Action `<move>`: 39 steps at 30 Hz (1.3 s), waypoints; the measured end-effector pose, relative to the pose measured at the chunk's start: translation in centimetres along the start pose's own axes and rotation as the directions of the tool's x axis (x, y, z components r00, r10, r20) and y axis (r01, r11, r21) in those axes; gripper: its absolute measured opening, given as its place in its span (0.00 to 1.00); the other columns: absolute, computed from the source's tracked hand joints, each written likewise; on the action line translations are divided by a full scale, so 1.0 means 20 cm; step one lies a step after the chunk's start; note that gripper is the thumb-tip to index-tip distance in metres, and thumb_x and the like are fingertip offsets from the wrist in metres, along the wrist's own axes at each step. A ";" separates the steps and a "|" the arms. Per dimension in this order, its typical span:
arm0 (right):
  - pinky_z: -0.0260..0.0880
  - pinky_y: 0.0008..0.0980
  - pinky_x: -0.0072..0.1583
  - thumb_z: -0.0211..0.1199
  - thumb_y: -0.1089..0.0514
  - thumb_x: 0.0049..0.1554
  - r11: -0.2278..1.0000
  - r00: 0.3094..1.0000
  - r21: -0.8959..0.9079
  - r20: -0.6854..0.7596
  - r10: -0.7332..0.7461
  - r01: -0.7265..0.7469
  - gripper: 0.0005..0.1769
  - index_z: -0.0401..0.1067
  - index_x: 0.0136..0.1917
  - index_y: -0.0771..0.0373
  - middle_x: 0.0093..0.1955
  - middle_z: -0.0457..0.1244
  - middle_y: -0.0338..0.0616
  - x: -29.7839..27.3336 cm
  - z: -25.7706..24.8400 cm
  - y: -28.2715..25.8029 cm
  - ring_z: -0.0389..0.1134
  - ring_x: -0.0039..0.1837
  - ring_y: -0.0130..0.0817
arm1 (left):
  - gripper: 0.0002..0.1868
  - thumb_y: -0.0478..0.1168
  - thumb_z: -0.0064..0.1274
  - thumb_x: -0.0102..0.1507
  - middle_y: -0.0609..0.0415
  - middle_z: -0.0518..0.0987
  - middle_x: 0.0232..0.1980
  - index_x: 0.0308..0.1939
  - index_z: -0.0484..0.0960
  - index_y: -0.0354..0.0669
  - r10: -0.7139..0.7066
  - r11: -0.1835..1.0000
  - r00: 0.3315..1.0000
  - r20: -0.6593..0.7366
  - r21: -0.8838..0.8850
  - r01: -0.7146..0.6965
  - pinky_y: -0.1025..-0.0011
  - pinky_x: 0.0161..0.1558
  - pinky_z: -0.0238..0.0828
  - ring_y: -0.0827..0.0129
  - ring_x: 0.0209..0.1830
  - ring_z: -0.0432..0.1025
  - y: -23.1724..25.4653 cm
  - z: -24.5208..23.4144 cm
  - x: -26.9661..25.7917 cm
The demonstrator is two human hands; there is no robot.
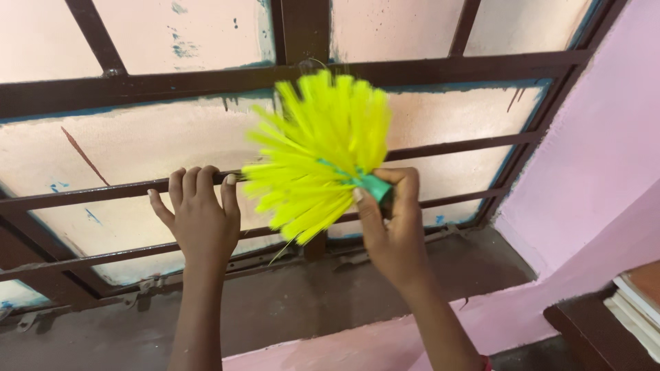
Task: The person cleans a window grill by dusting across the metal bars and window panes using a handheld duster.
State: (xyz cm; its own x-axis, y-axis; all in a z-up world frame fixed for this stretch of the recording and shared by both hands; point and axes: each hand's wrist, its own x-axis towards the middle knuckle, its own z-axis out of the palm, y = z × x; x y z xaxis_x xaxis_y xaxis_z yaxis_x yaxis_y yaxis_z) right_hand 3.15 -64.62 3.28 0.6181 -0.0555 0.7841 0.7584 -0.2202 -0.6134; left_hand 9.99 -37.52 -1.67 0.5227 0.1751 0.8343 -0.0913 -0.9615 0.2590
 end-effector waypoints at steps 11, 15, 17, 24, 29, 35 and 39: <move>0.64 0.38 0.61 0.62 0.61 0.67 0.920 0.916 -0.373 -0.399 -0.039 -0.123 0.16 0.58 0.62 0.66 0.57 0.58 0.49 0.18 -0.85 0.64 0.61 0.58 0.37 | 0.20 0.52 0.43 0.78 0.47 0.79 0.57 0.50 0.82 0.40 -0.146 0.988 0.989 -0.036 0.035 0.148 0.38 0.76 0.39 0.52 0.72 0.63 0.04 0.10 0.04; 0.65 0.41 0.67 0.59 0.65 0.71 0.863 0.853 -0.497 -0.486 -0.189 -0.092 0.15 0.53 0.62 0.67 0.59 0.57 0.52 0.15 -1.01 0.70 0.64 0.62 0.41 | 0.19 0.51 0.44 0.79 0.48 0.79 0.57 0.48 0.82 0.40 -0.128 0.989 0.989 -0.071 0.061 0.133 0.37 0.74 0.39 0.52 0.73 0.62 0.06 0.10 0.05; 0.67 0.42 0.66 0.56 0.66 0.70 0.879 0.832 -0.466 -0.524 -0.183 -0.100 0.15 0.51 0.62 0.67 0.59 0.56 0.52 0.14 -1.06 0.72 0.65 0.61 0.41 | 0.18 0.51 0.45 0.78 0.48 0.79 0.56 0.50 0.82 0.41 -0.153 0.986 0.987 -0.044 0.053 0.155 0.37 0.75 0.40 0.53 0.72 0.63 0.06 0.09 0.04; 0.71 0.39 0.62 0.55 0.68 0.70 0.905 0.811 -0.422 -0.543 -0.216 -0.042 0.15 0.49 0.61 0.66 0.59 0.54 0.49 0.23 -0.85 0.62 0.64 0.58 0.37 | 0.18 0.52 0.45 0.78 0.46 0.77 0.58 0.51 0.81 0.41 -0.136 0.987 0.990 -0.045 0.081 0.140 0.38 0.73 0.42 0.50 0.74 0.61 0.08 0.08 0.04; 0.67 0.35 0.52 0.57 0.62 0.68 0.968 0.949 -0.251 -0.310 -0.063 -0.018 0.18 0.51 0.64 0.67 0.55 0.56 0.50 0.23 -0.39 0.32 0.62 0.52 0.34 | 0.19 0.53 0.45 0.76 0.47 0.76 0.58 0.52 0.79 0.42 -0.126 0.989 0.992 -0.013 0.076 0.126 0.40 0.73 0.45 0.50 0.73 0.61 0.09 0.04 0.04; 0.67 0.25 0.40 0.58 0.63 0.64 0.999 0.998 -0.047 -0.067 0.013 -0.016 0.16 0.53 0.60 0.64 0.47 0.61 0.42 0.18 -0.08 0.01 0.65 0.43 0.24 | 0.19 0.54 0.46 0.74 0.48 0.76 0.58 0.52 0.79 0.41 -0.113 0.991 0.994 -0.016 0.071 0.113 0.40 0.71 0.46 0.51 0.73 0.61 0.10 0.03 0.04; 0.65 0.23 0.41 0.59 0.64 0.65 0.998 0.998 -0.020 -0.042 -0.052 0.052 0.16 0.54 0.60 0.64 0.46 0.61 0.41 0.23 -0.12 0.00 0.63 0.43 0.20 | 0.19 0.54 0.45 0.74 0.48 0.76 0.58 0.52 0.79 0.42 -0.113 0.991 0.994 -0.012 0.069 0.114 0.39 0.69 0.46 0.51 0.73 0.60 0.09 0.03 0.05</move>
State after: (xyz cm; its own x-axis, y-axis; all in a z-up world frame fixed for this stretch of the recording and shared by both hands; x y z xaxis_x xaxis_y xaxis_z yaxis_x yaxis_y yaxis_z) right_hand 5.41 -67.29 7.06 0.5682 -0.0851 0.8185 0.7849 -0.2426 -0.5701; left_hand 10.80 -39.17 -0.62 0.5192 0.2853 0.8057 0.0276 -0.9478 0.3178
